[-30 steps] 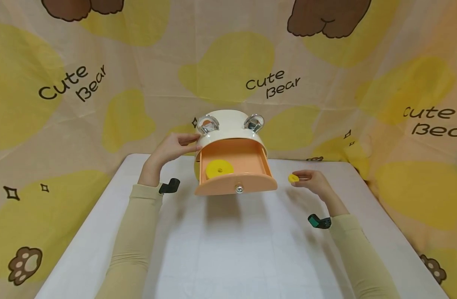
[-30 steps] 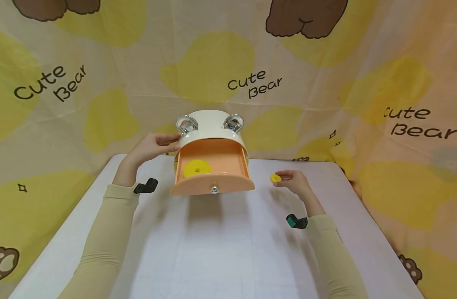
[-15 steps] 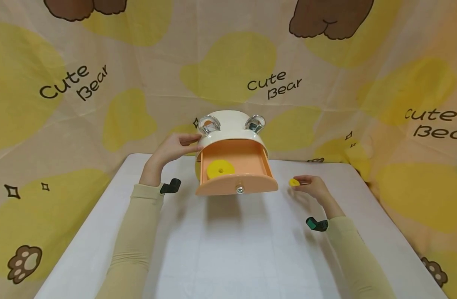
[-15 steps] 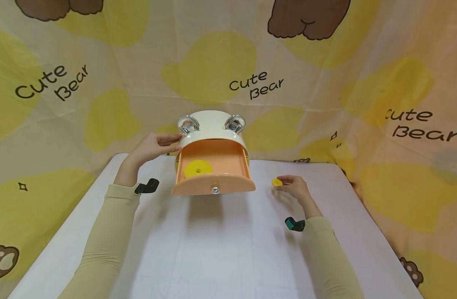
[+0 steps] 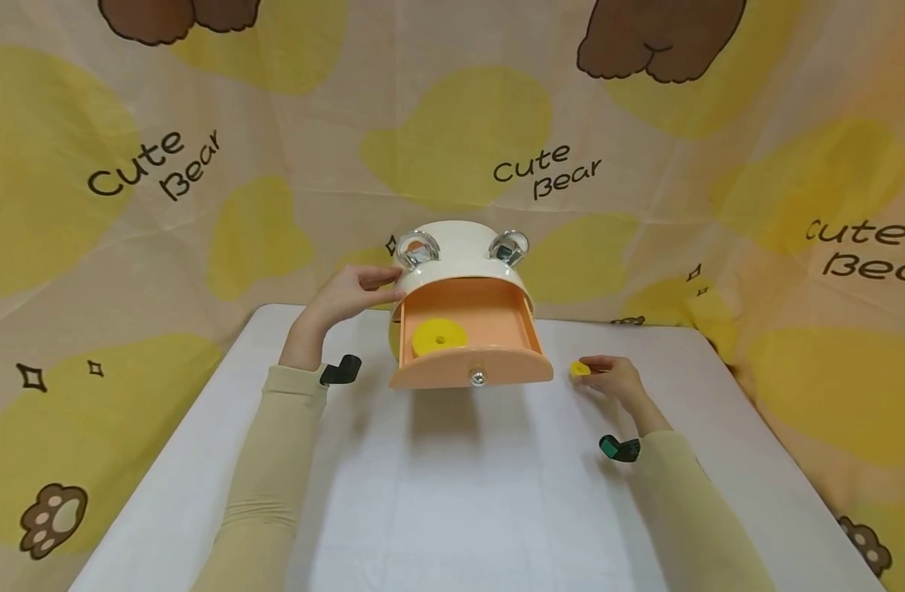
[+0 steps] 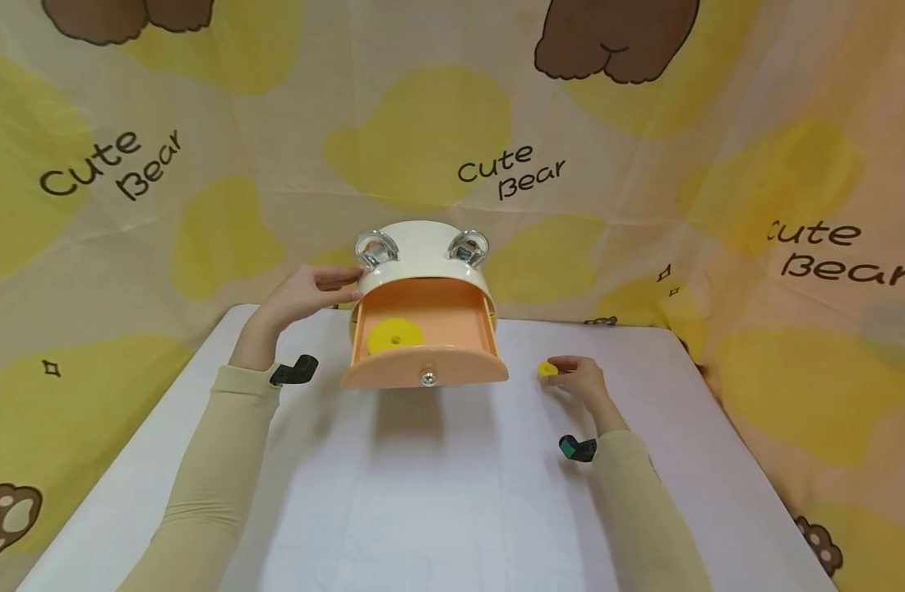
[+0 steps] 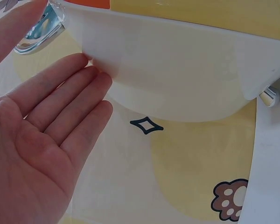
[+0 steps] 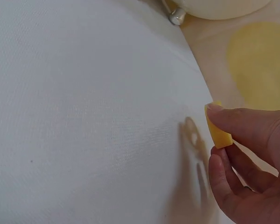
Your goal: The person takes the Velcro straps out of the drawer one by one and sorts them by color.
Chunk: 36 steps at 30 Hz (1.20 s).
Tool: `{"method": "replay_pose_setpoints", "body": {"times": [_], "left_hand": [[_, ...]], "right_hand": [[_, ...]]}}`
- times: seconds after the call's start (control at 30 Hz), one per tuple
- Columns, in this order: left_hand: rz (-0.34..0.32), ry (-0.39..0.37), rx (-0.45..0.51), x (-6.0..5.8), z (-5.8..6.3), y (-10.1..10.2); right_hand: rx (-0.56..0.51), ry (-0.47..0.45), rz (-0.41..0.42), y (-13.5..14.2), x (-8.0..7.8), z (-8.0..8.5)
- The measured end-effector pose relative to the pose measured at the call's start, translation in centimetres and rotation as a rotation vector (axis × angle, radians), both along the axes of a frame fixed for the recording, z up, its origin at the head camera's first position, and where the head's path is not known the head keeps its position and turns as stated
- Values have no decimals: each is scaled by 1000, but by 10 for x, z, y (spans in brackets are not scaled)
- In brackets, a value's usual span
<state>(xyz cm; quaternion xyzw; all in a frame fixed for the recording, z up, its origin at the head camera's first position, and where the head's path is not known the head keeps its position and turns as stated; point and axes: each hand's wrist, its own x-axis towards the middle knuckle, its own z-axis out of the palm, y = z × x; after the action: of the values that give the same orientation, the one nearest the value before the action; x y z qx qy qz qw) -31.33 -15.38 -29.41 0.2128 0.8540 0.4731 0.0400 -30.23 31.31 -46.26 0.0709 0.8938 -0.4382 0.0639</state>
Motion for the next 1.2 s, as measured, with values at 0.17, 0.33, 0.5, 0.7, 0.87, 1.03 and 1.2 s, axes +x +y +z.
{"method": "replay_pose_setpoints", "body": {"times": [0.17, 0.33, 0.5, 0.7, 0.87, 1.03, 1.2], "left_hand": [[5, -3, -4, 1, 0, 0], [-1, 4, -8, 0, -1, 0], [-2, -1, -9, -1, -1, 0], [7, -13, -9, 1, 0, 1], [8, -11, -8, 1, 0, 1], [15, -8, -12, 1, 1, 1], [14, -8, -4, -4, -3, 0]], "right_hand": [[14, 29, -19, 0, 0, -6], [32, 66, -29, 0, 1, -10], [30, 86, -45, 0, 1, -11], [18, 83, -58, 0, 1, -14], [19, 92, -60, 0, 2, -15], [19, 96, -66, 0, 1, -16], [19, 86, -64, -2, 4, -14]]}}
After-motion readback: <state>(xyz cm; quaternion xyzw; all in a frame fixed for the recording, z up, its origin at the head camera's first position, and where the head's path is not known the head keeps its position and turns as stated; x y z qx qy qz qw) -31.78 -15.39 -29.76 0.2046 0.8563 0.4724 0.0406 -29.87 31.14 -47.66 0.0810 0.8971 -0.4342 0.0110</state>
